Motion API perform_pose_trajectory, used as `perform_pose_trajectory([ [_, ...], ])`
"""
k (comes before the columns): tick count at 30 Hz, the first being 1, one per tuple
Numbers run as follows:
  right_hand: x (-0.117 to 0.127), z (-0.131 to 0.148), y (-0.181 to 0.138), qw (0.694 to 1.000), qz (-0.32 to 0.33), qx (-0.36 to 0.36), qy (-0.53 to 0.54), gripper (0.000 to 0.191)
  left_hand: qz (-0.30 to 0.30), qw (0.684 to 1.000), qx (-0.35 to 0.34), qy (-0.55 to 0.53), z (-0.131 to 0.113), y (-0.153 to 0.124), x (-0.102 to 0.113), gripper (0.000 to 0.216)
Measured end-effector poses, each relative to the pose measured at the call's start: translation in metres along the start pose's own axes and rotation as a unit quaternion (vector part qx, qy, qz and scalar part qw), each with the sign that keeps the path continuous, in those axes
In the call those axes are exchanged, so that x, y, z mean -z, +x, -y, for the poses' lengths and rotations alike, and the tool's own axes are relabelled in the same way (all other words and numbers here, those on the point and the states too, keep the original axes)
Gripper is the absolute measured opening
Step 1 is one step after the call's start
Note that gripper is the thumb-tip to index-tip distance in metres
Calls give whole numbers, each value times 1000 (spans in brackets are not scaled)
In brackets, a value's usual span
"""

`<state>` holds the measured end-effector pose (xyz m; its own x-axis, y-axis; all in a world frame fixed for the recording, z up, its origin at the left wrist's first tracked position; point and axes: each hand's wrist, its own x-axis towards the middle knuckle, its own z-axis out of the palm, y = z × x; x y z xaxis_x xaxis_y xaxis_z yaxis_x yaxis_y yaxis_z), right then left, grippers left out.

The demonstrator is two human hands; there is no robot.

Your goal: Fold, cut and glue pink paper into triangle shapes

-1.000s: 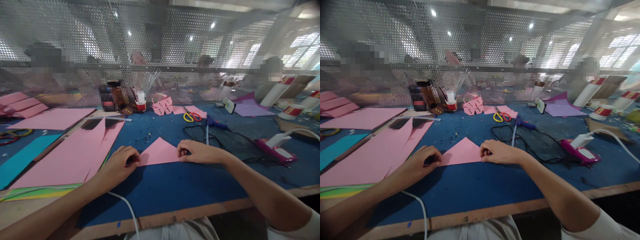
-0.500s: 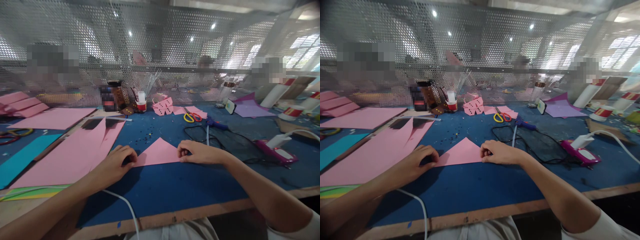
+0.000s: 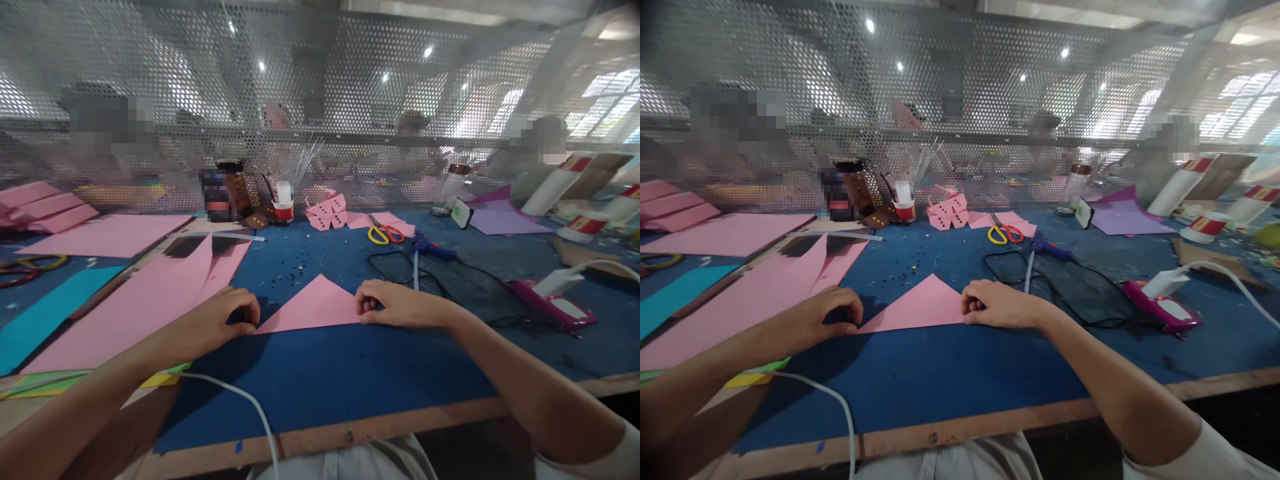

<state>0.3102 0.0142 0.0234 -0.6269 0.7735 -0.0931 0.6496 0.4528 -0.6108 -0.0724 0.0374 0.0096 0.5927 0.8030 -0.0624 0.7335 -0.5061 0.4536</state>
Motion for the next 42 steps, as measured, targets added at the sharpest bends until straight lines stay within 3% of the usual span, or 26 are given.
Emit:
perform_pose_trajectory([
  [6, 0, 1, 0, 1000, 2, -3, 1, 13, 32, 999, -1, -15, 3, -1, 10, 16],
  [9, 1, 2, 0, 1000, 2, -5, -1, 13, 8, 1000, -13, -17, -3, -1, 11, 18],
  [12, 0, 2, 1, 1000, 0, -4, -2, 13, -43, 997, -58, -25, -15, 1, 1, 18],
  [18, -2, -2, 0, 1000, -9, 6, -11, 11, -59, 989, -131, -40, -32, 9, -28, 12],
  [26, -8, 10, 1, 997, -69, 20, -40, 13, -96, 978, -182, 35, -30, 8, -33, 17],
  [35, -17, 16, 7, 984, -83, 98, -122, 8, -138, 971, -189, 49, -34, 9, -36, 17],
  [42, -16, 18, 7, 994, -65, 48, -71, 8, -114, 981, -153, 34, -39, 9, -34, 16],
])
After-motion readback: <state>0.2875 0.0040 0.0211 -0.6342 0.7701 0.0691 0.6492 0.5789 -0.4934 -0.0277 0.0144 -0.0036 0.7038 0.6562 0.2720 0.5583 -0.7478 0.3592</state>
